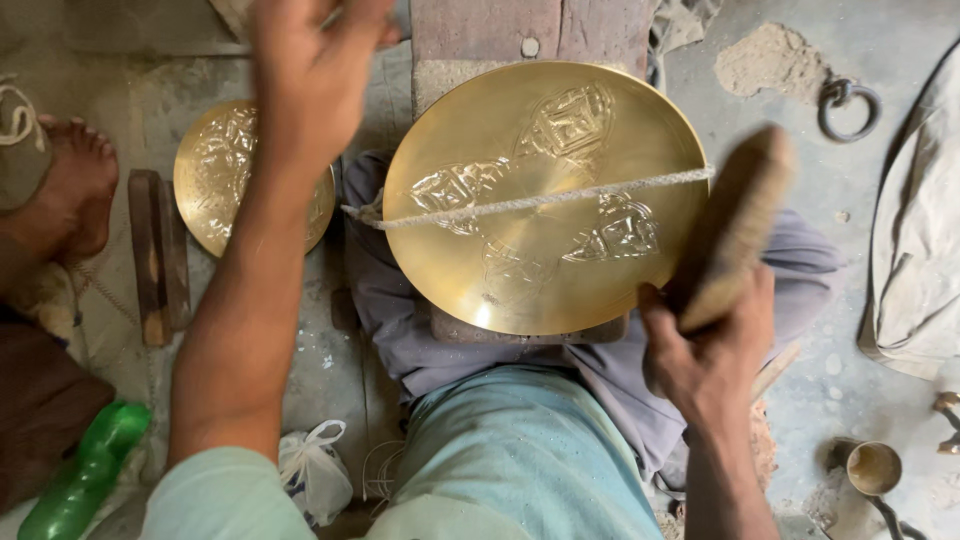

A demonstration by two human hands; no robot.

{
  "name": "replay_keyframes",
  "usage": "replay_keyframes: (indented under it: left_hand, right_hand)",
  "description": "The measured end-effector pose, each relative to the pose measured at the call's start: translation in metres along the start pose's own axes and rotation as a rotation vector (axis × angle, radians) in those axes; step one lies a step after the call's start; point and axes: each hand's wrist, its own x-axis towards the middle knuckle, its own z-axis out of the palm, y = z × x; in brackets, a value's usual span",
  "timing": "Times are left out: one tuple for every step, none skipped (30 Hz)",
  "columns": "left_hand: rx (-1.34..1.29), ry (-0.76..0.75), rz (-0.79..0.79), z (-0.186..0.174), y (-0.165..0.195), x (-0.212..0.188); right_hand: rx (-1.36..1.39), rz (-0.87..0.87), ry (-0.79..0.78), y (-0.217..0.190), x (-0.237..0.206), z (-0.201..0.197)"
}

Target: The person sits on the floor with an embossed brass plate on their lap and repeatedly strikes a small punch held against the plate's decorative pattern using a wooden mallet, repositioning the punch across the design. A second finished brass plate lies on the floor beside them.

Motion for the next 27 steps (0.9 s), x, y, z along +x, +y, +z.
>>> replay_keyframes:
  left_hand:
    - [0.017,0.074,-0.109,-0.008,0.018,-0.027]
    - [0.016,0.108,-0.19,-0.009,0.033,-0.049]
    - [0.012,0.142,-0.27,-0.008,0.049,-0.072]
    - [-0.008,0.145,-0.322,-0.003,0.059,-0.088]
    - [-0.089,0.112,-0.401,0.005,0.066,-0.104]
    - [-0.174,0.075,-0.478,0.017,0.07,-0.116]
    - [-0.12,0.003,-0.482,0.029,0.071,-0.124]
    - [-0.067,-0.067,-0.485,0.04,0.069,-0.13]
    - [0.017,-0.121,-0.463,0.052,0.064,-0.134]
    - [0.1,-0.176,-0.439,0.064,0.057,-0.137]
    - [0.065,-0.256,-0.406,0.074,0.049,-0.138]
    - [0.028,-0.337,-0.369,0.084,0.04,-0.137]
    - [0.074,-0.392,-0.29,0.093,0.031,-0.136]
    - [0.12,-0.445,-0.209,0.102,0.022,-0.134]
    - [0.166,-0.5,-0.124,0.11,0.014,-0.132]
    - [0.152,-0.54,-0.104,0.118,0.007,-0.129]
    - [0.142,-0.579,-0.086,0.125,0.002,-0.126]
    - [0.135,-0.617,-0.069,0.128,-0.003,-0.124]
    - [0.147,-0.65,-0.068,0.13,-0.006,-0.121]
    - [0.16,-0.685,-0.07,0.131,-0.007,-0.119]
    - [0.165,-0.728,-0.076,0.132,-0.006,-0.119]
    - [0.184,-0.755,-0.075,0.133,-0.004,-0.119]
    - [0.201,-0.778,-0.067,0.134,-0.002,-0.119]
    - [0.223,-0.794,-0.052,0.135,0.0,-0.117]
    - [0.237,-0.825,-0.067,0.136,0.001,-0.116]
    - [0.252,-0.855,-0.088,0.136,0.003,-0.115]
    - [0.268,-0.887,-0.112,0.135,0.004,-0.115]
  right_hand:
    - [0.148,0.28,-0.028,0.007,-0.006,-0.006]
    - [0.085,0.253,-0.009,0.016,-0.011,-0.011]
    - [0.021,0.225,0.011,0.027,-0.015,-0.016]
    - [-0.042,0.194,0.028,0.037,-0.017,-0.021]
    - [-0.075,0.178,0.025,0.049,-0.02,-0.024]
    - [-0.108,0.163,0.024,0.059,-0.023,-0.026]
    - [-0.141,0.146,0.025,0.069,-0.025,-0.027]
    - [-0.086,0.218,0.014,0.078,-0.027,-0.028]
    - [-0.034,0.294,0.002,0.085,-0.029,-0.03]
    - [0.019,0.369,-0.009,0.09,-0.031,-0.032]
    - [0.038,0.369,-0.019,0.093,-0.031,-0.035]
    - [0.058,0.366,-0.025,0.095,-0.032,-0.04]
    - [0.076,0.367,-0.034,0.094,-0.033,-0.044]
    - [0.05,0.311,-0.003,0.093,-0.037,-0.051]
    - [0.026,0.253,0.03,0.09,-0.041,-0.058]
    - [0.002,0.196,0.062,0.088,-0.044,-0.063]
    - [0.062,0.177,0.053,0.086,-0.047,-0.065]
    - [0.125,0.157,0.042,0.086,-0.05,-0.065]
    - [0.189,0.137,0.027,0.085,-0.052,-0.063]
    - [0.254,0.121,0.01,0.085,-0.055,-0.059]
    - [0.317,0.114,-0.001,0.085,-0.058,-0.055]
    - [0.376,0.111,-0.005,0.084,-0.063,-0.051]
    - [0.272,0.175,-0.059,0.083,-0.063,-0.043]
    - [0.169,0.229,-0.113,0.082,-0.061,-0.036]
    - [0.081,0.224,-0.075,0.079,-0.061,-0.031]
    - [-0.006,0.221,-0.041,0.075,-0.062,-0.026]
    - [-0.091,0.22,-0.01,0.07,-0.063,-0.02]
